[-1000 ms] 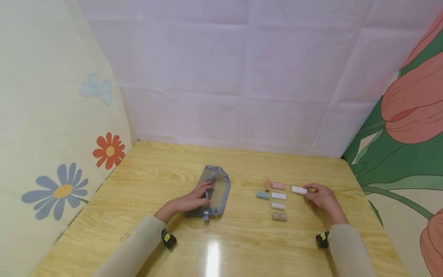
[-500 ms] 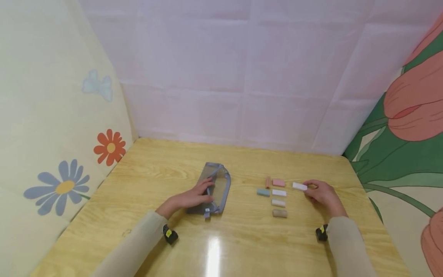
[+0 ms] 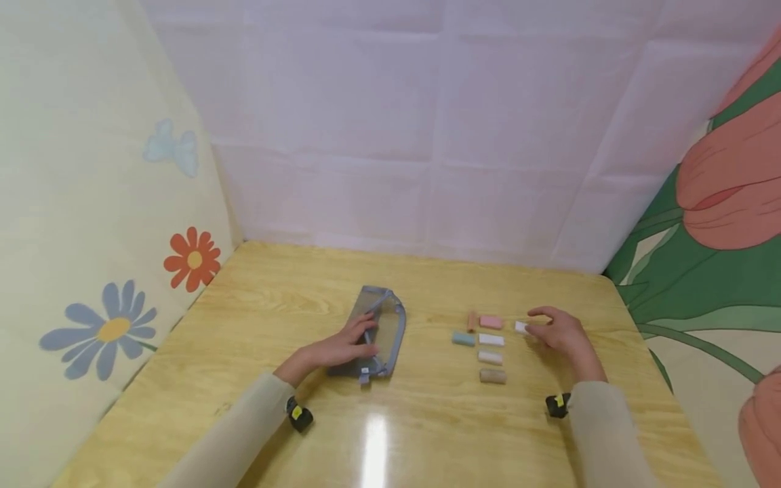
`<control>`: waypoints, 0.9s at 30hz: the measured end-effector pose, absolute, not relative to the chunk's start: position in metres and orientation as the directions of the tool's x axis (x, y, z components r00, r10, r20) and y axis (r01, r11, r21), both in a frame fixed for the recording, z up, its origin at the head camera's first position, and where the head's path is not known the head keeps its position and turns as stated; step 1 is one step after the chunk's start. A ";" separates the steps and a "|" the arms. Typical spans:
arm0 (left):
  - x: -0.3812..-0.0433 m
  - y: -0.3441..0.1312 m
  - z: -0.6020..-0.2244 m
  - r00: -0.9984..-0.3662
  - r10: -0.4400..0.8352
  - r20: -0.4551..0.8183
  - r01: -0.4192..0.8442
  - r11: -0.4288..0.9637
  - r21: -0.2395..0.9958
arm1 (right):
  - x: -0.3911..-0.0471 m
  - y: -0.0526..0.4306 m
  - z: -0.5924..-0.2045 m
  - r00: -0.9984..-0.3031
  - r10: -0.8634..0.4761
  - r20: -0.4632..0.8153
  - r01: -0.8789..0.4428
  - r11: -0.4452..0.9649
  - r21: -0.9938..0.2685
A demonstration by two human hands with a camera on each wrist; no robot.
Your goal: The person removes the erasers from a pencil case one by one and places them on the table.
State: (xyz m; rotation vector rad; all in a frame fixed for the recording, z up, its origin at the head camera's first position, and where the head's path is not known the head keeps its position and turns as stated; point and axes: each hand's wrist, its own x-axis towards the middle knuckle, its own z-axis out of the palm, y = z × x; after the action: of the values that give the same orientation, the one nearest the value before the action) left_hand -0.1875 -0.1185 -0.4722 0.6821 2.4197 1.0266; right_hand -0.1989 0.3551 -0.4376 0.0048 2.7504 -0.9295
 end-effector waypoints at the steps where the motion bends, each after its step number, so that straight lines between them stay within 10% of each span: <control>1: -0.187 -0.119 -0.473 -0.793 0.581 -0.186 0.269 0.607 0.748 | -0.199 0.352 -0.437 -0.973 -0.080 -0.218 0.069 0.798 -0.599; 27: -0.191 -0.118 -0.482 -0.807 0.578 -0.116 0.323 0.599 0.733 | -0.178 0.261 -0.437 -0.987 -0.157 -0.033 -0.082 0.670 -0.738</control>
State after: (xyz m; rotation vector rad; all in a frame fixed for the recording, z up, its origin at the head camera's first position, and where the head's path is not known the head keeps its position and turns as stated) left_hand -0.1907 -0.1183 -0.4817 0.7288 2.4868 1.0400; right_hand -0.1782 0.2614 -0.4371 -0.1996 2.7845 -1.2224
